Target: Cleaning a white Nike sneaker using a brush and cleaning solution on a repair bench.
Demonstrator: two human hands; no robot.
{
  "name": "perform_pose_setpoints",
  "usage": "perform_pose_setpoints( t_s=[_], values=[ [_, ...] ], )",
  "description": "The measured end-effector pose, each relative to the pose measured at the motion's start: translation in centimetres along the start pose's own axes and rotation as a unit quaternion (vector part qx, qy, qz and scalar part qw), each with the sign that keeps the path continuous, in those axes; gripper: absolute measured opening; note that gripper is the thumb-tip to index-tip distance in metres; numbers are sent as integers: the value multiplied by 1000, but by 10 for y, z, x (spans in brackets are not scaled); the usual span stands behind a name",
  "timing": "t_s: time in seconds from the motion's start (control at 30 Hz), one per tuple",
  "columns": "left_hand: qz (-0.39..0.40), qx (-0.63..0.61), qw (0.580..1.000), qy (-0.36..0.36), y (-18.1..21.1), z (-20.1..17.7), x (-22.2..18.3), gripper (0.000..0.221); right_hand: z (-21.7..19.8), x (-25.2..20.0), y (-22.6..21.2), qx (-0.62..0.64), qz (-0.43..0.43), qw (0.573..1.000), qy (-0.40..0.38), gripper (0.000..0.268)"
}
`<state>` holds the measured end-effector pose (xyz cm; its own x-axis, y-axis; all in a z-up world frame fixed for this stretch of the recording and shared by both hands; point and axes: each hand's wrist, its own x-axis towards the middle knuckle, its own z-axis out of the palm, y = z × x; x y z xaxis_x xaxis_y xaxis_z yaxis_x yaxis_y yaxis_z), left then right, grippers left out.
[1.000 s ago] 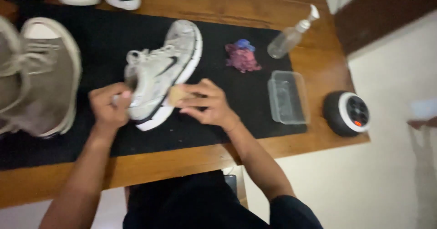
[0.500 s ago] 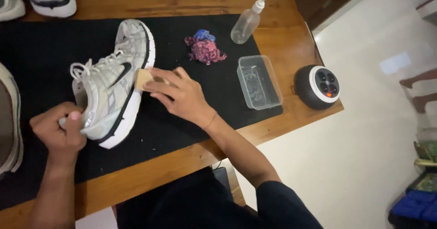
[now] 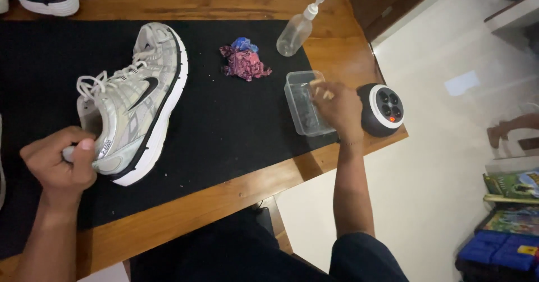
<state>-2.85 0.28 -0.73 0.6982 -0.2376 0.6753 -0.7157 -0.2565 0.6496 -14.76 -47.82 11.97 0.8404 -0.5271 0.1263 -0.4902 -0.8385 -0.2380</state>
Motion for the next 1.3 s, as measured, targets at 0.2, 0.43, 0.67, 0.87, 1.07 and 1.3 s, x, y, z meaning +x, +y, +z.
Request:
perform_pose_setpoints(
  t_s=[0.2, 0.43, 0.67, 0.87, 1.07, 1.3],
  values=[
    [-14, 15, 1000, 10, -13, 2, -8, 40, 26, -6, 2, -12, -37, 997, -74, 28],
    [2, 2, 1000, 8, -5, 2, -1, 50, 36, 0, 3, -31, 0, 998, -58, 34],
    [-8, 13, 1000, -1, -6, -1, -6, 46, 35, 0, 14, -35, -27, 996, -79, 36],
    [6, 7, 1000, 8, -8, 1, -3, 44, 41, 2, 21, 32, -58, 995, -80, 38],
    [5, -9, 1000, 6, -2, 1, 0, 44, 36, -1, 10, 42, -14, 993, -110, 37],
    [4, -11, 1000, 7, -1, 2, 2, 45, 44, 3, 27, 67, -48, 990, -112, 33]
  ],
)
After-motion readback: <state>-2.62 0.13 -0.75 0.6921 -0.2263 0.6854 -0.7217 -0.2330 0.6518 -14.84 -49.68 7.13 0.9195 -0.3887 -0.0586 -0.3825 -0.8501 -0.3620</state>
